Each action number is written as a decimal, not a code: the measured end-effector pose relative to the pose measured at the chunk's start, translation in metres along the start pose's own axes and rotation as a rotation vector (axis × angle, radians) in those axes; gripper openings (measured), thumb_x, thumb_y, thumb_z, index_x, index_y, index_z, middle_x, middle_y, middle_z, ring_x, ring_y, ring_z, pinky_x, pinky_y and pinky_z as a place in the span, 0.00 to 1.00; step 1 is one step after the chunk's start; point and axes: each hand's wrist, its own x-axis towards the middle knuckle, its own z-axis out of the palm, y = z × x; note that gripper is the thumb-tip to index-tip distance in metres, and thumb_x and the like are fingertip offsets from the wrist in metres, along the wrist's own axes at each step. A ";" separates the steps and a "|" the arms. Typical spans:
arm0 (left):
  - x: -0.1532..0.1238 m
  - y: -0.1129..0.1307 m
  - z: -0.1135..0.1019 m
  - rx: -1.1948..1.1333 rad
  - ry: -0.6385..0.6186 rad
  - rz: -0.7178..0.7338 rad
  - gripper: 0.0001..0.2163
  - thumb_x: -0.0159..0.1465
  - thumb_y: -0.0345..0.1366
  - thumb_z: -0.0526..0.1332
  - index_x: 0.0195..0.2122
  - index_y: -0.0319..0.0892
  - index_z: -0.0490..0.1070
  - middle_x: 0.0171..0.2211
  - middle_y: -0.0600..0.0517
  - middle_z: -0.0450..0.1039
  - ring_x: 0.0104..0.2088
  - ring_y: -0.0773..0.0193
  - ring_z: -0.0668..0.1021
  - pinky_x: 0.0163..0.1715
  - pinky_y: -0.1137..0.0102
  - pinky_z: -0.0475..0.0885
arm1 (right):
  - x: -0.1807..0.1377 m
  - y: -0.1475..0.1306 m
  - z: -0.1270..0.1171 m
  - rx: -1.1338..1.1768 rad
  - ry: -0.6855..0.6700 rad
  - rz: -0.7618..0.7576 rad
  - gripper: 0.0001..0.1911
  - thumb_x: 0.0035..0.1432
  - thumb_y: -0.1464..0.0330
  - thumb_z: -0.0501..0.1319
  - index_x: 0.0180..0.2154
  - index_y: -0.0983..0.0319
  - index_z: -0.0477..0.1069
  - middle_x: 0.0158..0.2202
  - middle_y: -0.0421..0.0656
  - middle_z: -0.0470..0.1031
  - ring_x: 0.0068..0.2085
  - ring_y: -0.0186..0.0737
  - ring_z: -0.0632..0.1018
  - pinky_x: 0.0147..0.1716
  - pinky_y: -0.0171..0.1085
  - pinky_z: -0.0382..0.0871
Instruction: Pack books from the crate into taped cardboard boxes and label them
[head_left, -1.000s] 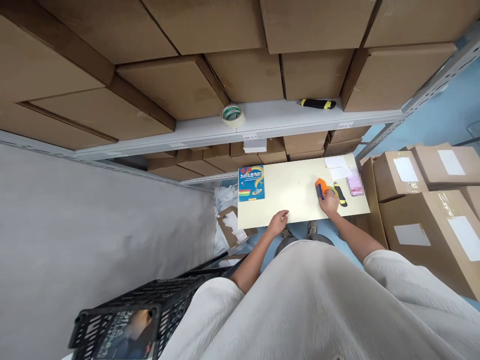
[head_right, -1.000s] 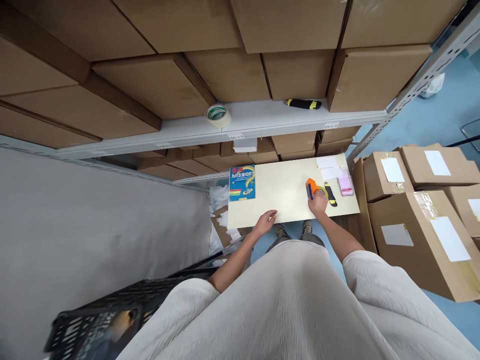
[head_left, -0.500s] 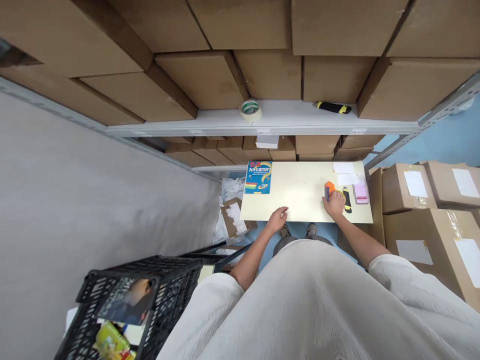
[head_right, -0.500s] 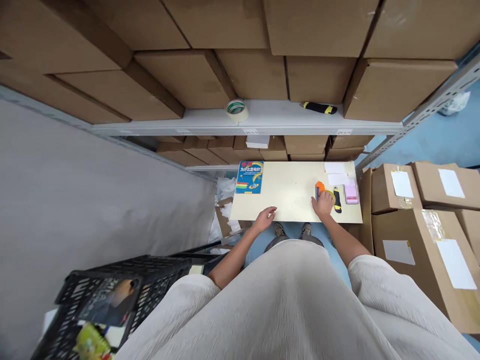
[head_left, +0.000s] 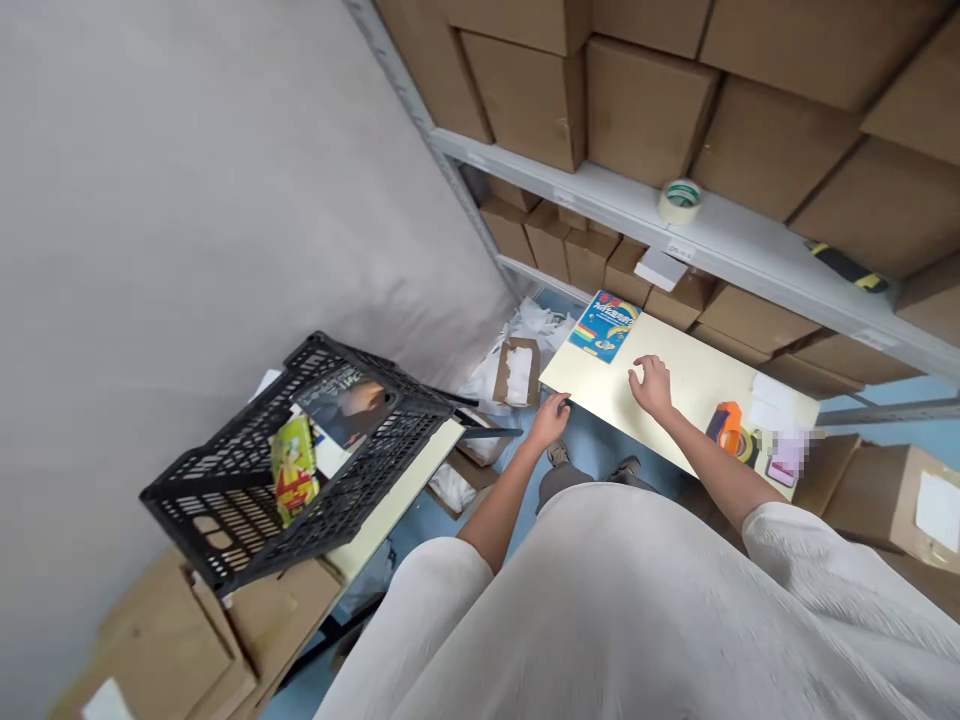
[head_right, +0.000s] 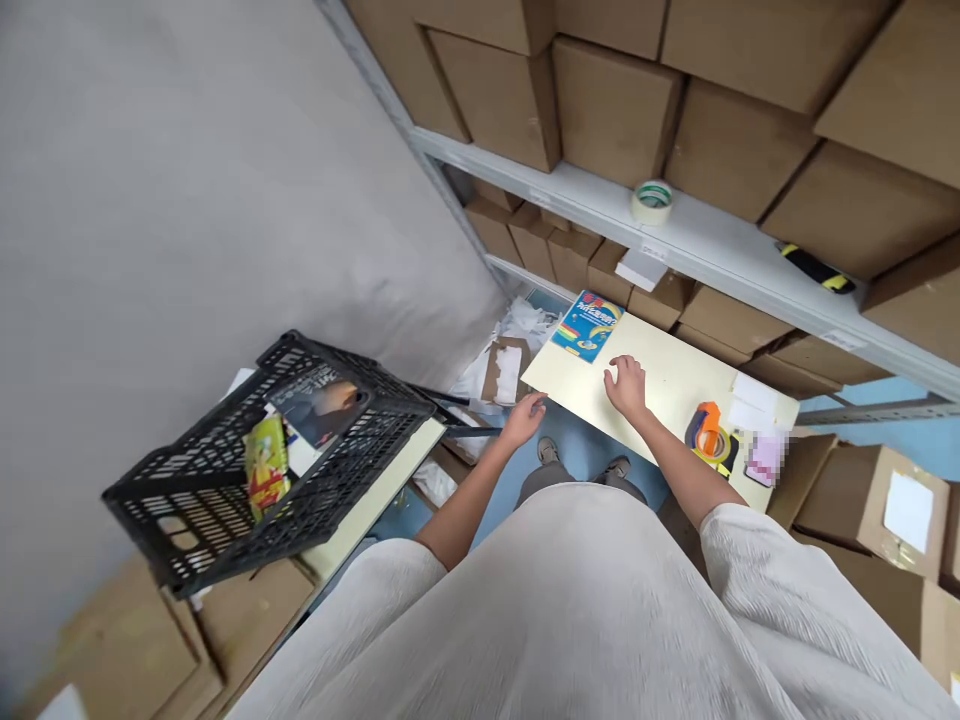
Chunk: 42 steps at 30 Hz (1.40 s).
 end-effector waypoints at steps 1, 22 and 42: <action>-0.003 -0.008 -0.009 -0.010 0.019 -0.005 0.18 0.71 0.30 0.60 0.61 0.43 0.77 0.59 0.43 0.80 0.55 0.55 0.84 0.63 0.56 0.78 | 0.005 -0.013 0.006 0.004 -0.015 -0.028 0.16 0.72 0.62 0.53 0.54 0.60 0.72 0.57 0.57 0.74 0.56 0.60 0.73 0.54 0.53 0.67; 0.051 -0.107 -0.152 -0.110 0.183 -0.100 0.23 0.70 0.29 0.61 0.65 0.43 0.75 0.64 0.41 0.75 0.62 0.50 0.80 0.69 0.54 0.73 | 0.131 -0.182 0.134 -0.024 -0.245 -0.292 0.19 0.68 0.65 0.55 0.56 0.60 0.75 0.59 0.56 0.75 0.58 0.59 0.75 0.60 0.54 0.69; 0.265 -0.246 -0.129 -0.256 0.464 -0.300 0.24 0.68 0.26 0.59 0.65 0.44 0.74 0.67 0.41 0.75 0.71 0.49 0.74 0.75 0.48 0.66 | 0.357 -0.130 0.416 -0.022 -0.681 -0.102 0.21 0.72 0.64 0.57 0.60 0.61 0.78 0.62 0.53 0.77 0.57 0.47 0.81 0.64 0.43 0.71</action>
